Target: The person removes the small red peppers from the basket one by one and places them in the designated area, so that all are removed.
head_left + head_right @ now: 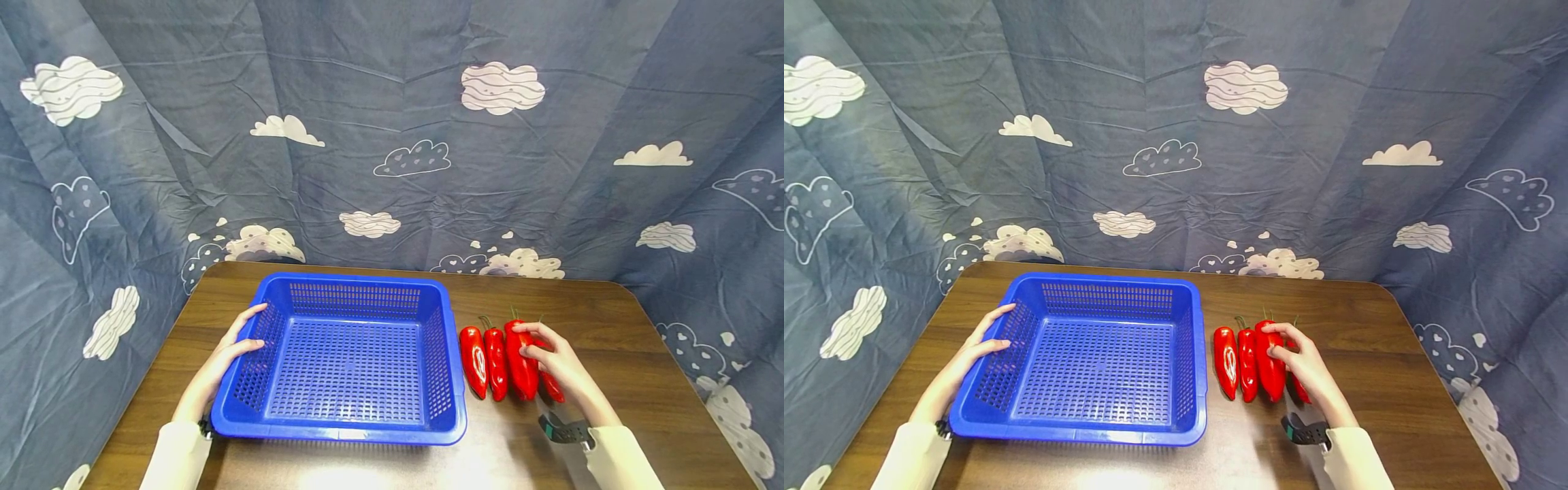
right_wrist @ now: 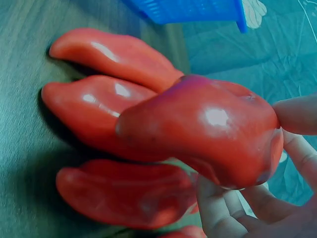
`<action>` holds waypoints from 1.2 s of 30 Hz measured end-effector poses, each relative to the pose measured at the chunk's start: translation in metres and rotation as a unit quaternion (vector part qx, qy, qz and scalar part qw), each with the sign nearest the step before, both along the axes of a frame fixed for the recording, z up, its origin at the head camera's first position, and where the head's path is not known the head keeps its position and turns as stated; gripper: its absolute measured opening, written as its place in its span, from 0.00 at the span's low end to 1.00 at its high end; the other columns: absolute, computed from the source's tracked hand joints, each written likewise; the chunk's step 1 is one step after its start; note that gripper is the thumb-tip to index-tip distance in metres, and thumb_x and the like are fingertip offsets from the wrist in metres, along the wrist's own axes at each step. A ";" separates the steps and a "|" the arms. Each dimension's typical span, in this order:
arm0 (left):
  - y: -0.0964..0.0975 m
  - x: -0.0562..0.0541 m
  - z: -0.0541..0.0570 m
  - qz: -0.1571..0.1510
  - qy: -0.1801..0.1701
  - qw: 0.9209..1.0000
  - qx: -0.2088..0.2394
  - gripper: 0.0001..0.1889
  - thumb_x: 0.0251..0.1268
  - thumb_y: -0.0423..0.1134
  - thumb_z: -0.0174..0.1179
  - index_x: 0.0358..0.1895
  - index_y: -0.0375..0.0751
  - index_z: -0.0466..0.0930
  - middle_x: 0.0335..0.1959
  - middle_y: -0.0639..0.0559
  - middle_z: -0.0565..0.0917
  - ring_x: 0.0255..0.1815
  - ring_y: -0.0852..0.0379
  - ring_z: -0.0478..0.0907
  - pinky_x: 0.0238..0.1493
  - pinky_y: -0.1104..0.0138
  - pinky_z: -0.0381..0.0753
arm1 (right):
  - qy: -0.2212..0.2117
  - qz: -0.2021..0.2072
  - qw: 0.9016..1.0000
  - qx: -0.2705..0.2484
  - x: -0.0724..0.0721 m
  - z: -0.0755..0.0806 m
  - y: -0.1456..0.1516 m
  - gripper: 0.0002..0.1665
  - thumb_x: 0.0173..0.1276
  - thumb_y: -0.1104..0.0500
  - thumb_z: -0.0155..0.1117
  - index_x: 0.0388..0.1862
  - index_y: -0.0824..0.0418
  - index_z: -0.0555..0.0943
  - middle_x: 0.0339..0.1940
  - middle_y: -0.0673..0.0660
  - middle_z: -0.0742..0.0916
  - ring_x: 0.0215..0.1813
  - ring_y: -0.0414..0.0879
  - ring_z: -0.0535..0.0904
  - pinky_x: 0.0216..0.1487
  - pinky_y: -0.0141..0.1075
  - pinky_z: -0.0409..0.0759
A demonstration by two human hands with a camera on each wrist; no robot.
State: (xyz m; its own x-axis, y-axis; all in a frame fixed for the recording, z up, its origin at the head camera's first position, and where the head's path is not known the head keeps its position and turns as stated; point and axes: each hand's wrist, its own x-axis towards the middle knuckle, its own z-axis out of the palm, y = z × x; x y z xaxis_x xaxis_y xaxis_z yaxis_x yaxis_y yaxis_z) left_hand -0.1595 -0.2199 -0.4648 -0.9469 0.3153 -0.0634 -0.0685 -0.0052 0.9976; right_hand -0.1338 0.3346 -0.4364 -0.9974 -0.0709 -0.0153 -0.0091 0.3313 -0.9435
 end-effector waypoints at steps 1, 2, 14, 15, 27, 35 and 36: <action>0.000 0.000 0.000 0.000 0.001 1.000 -0.001 0.33 0.69 0.30 0.45 0.75 0.53 0.48 0.68 0.32 0.55 0.54 0.44 0.70 0.44 0.52 0.77 | 0.001 0.001 1.000 -0.003 0.001 -0.001 0.001 0.19 0.65 0.70 0.56 0.55 0.73 0.71 0.48 0.44 0.79 0.40 0.39 0.77 0.33 0.35 0.77; 0.000 0.000 0.000 0.000 0.001 1.000 0.000 0.33 0.69 0.30 0.45 0.75 0.52 0.48 0.68 0.32 0.55 0.54 0.44 0.70 0.44 0.51 0.77 | 0.002 0.002 1.000 -0.005 0.002 -0.001 0.003 0.19 0.65 0.70 0.56 0.55 0.73 0.71 0.48 0.43 0.79 0.40 0.39 0.77 0.33 0.35 0.78; -0.001 -0.001 -0.001 0.000 0.005 1.000 0.000 0.33 0.69 0.30 0.45 0.75 0.53 0.49 0.67 0.31 0.55 0.54 0.46 0.71 0.44 0.52 0.77 | -0.012 -0.008 0.999 -0.035 0.007 -0.006 0.017 0.19 0.68 0.70 0.54 0.58 0.68 0.72 0.46 0.45 0.80 0.38 0.41 0.79 0.34 0.37 0.80; -0.001 -0.001 -0.001 0.000 0.007 1.000 0.000 0.33 0.69 0.29 0.45 0.75 0.52 0.49 0.67 0.31 0.55 0.53 0.47 0.71 0.44 0.53 0.78 | -0.010 -0.008 0.999 -0.036 0.007 -0.006 0.018 0.19 0.68 0.70 0.54 0.58 0.68 0.71 0.46 0.45 0.80 0.38 0.40 0.79 0.33 0.36 0.80; 0.000 0.000 -0.001 -0.001 -0.003 1.000 0.006 0.33 0.70 0.30 0.45 0.75 0.54 0.48 0.67 0.32 0.54 0.54 0.45 0.70 0.44 0.51 0.77 | 0.018 -0.010 0.997 -0.070 0.010 -0.012 0.039 0.19 0.68 0.72 0.52 0.55 0.58 0.76 0.44 0.42 0.82 0.39 0.38 0.80 0.33 0.34 0.81; -0.001 0.001 0.000 -0.006 -0.022 1.000 0.015 0.32 0.71 0.31 0.45 0.75 0.56 0.48 0.68 0.34 0.52 0.56 0.44 0.68 0.45 0.50 0.76 | 0.021 -0.035 0.997 -0.059 0.013 -0.016 0.052 0.20 0.69 0.72 0.51 0.56 0.59 0.75 0.44 0.40 0.82 0.39 0.36 0.79 0.32 0.33 0.80; -0.001 0.001 0.000 -0.006 -0.022 1.000 0.015 0.32 0.71 0.31 0.45 0.75 0.56 0.48 0.68 0.34 0.53 0.56 0.44 0.68 0.45 0.50 0.76 | 0.021 -0.038 0.997 -0.058 0.013 -0.016 0.053 0.20 0.69 0.71 0.51 0.56 0.57 0.76 0.44 0.40 0.82 0.38 0.36 0.79 0.32 0.33 0.79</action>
State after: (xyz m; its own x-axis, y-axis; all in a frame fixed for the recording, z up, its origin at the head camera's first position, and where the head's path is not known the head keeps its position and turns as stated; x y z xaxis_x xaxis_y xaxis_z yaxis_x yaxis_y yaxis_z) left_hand -0.1588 -0.2213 -0.4652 -0.9398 0.3282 -0.0948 -0.1120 -0.0338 0.9931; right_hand -0.1203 0.3876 -0.4528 -0.9995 0.0067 0.0308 -0.0285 0.2204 -0.9750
